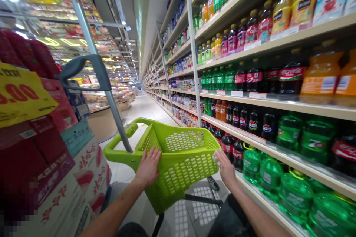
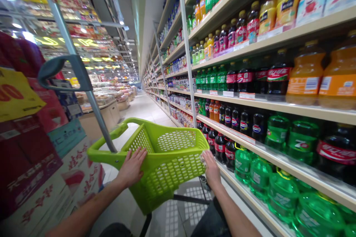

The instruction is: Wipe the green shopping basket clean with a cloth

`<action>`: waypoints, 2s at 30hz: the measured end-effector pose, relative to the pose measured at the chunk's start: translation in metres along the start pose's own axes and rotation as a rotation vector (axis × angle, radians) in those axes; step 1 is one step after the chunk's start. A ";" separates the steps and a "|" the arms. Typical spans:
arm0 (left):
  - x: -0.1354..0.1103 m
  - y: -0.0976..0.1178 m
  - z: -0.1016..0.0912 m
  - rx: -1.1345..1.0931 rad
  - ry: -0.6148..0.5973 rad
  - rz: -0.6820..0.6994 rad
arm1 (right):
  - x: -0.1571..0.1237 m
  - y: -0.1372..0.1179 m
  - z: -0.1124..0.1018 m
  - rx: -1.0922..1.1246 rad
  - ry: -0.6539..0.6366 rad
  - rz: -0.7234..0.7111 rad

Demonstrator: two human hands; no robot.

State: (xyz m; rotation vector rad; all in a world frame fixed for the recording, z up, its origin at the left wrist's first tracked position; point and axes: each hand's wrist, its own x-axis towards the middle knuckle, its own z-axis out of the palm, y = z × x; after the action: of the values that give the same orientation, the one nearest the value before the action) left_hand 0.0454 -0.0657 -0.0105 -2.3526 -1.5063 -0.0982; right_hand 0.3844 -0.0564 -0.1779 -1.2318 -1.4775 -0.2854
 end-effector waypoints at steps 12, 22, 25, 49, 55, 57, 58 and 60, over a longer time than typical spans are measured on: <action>-0.018 -0.016 0.004 -0.024 0.076 0.060 | -0.006 -0.119 0.048 0.227 -0.357 -0.359; -0.069 -0.034 0.047 0.066 0.147 0.170 | -0.006 -0.141 0.065 0.060 -0.366 -0.543; -0.080 -0.046 0.049 0.052 0.139 0.101 | 0.012 -0.168 0.067 0.084 -0.340 -0.553; -0.107 -0.107 0.019 0.108 0.288 -0.149 | 0.009 -0.264 0.115 0.135 -0.528 -0.719; -0.068 -0.115 -0.021 0.104 0.323 -0.219 | 0.082 -0.314 0.121 0.154 -0.288 -0.438; -0.058 -0.112 -0.026 0.072 0.247 -0.260 | 0.091 -0.314 0.128 0.114 -0.336 -0.424; -0.055 -0.111 -0.027 0.061 0.218 -0.270 | 0.091 -0.307 0.128 0.097 -0.365 -0.431; -0.053 -0.110 -0.026 0.056 0.199 -0.271 | 0.085 -0.275 0.119 0.063 -0.406 -0.419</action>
State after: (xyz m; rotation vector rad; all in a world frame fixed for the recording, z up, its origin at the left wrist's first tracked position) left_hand -0.0721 -0.0789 0.0287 -2.0171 -1.6926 -0.3410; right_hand 0.1123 -0.0400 -0.0262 -0.9551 -2.0836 -0.2730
